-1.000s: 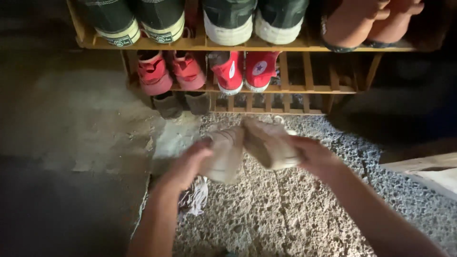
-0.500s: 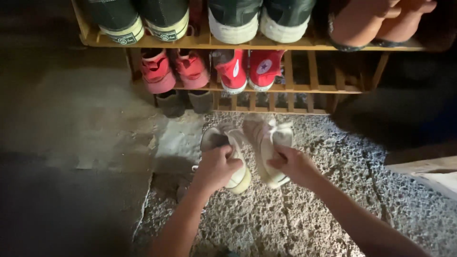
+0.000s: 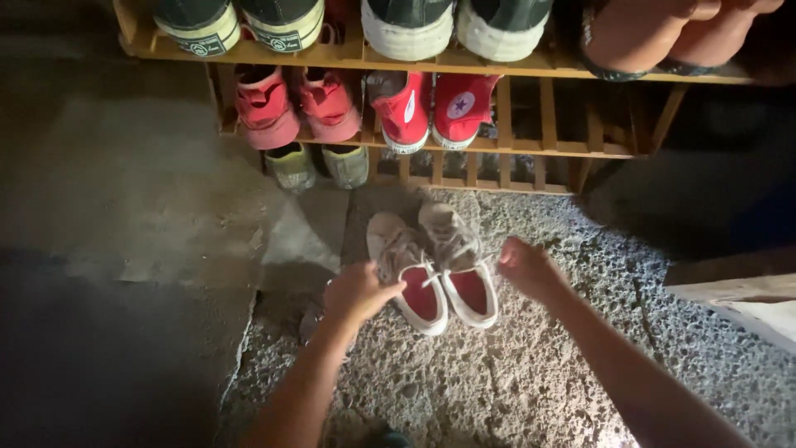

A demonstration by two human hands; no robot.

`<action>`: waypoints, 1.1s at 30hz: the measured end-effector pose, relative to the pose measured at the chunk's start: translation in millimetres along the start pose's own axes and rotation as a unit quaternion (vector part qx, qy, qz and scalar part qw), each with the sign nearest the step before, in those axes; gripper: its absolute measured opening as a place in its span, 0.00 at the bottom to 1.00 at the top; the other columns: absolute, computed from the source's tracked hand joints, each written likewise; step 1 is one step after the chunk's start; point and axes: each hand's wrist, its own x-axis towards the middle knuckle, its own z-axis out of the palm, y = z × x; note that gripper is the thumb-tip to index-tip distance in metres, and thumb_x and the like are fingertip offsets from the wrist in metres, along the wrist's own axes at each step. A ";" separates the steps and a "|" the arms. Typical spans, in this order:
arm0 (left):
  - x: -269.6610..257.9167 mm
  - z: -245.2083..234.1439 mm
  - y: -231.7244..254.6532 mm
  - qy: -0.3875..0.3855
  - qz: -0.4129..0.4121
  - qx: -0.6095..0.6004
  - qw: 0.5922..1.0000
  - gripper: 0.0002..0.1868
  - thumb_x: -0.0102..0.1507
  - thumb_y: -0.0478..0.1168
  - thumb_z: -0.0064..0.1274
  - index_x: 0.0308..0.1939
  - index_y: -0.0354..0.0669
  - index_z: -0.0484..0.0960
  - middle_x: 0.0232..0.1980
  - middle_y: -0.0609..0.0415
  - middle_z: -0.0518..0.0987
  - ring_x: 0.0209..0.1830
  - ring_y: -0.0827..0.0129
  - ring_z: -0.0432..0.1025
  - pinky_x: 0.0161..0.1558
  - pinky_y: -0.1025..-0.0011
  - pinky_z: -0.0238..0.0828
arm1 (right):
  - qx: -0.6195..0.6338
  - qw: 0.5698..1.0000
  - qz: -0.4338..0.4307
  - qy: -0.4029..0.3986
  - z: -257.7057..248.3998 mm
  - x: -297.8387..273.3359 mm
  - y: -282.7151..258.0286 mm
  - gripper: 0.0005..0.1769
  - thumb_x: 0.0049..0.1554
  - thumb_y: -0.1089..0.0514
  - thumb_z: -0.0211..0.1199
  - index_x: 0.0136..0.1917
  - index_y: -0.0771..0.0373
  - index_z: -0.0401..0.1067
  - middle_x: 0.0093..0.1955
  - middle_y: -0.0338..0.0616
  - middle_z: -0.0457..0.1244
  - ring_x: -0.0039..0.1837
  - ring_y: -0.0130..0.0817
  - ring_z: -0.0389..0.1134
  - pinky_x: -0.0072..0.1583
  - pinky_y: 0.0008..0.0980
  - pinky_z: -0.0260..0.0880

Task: Organizing and cleaning dust out of various shoes on a wooden shoe rack.

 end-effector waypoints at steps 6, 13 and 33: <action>17.7 47.6 -11.8 -0.260 -0.190 -0.261 0.910 0.53 0.50 0.79 0.62 0.46 0.24 0.80 0.32 0.37 0.83 0.18 0.61 0.78 0.15 0.77 0.75 | 0.001 0.961 0.190 -0.202 25.6 29.7 14.2 0.49 0.44 0.26 0.76 0.58 0.66 0.63 0.43 0.60 0.70 0.43 0.52 0.76 0.45 0.44 0.80; 19.9 89.1 -27.3 -0.217 -0.141 -0.152 0.954 0.27 0.61 0.60 0.49 0.45 0.39 0.84 0.43 0.43 0.84 0.38 0.60 0.79 0.36 0.66 0.76 | -0.214 0.965 0.060 -0.136 64.6 14.7 12.5 0.27 0.56 0.44 0.55 0.60 0.66 0.68 0.51 0.60 0.70 0.55 0.56 0.74 0.60 0.52 0.75; -10.8 -2.8 -79.2 0.088 -0.091 -0.016 0.992 0.22 0.61 0.36 0.51 0.59 0.35 0.80 0.60 0.33 0.78 0.54 0.38 0.78 0.60 0.49 0.77 | 0.337 0.868 0.314 0.183 48.2 -37.1 20.9 0.18 0.55 0.53 0.62 0.38 0.75 0.74 0.30 0.62 0.64 0.31 0.53 0.69 0.29 0.51 0.65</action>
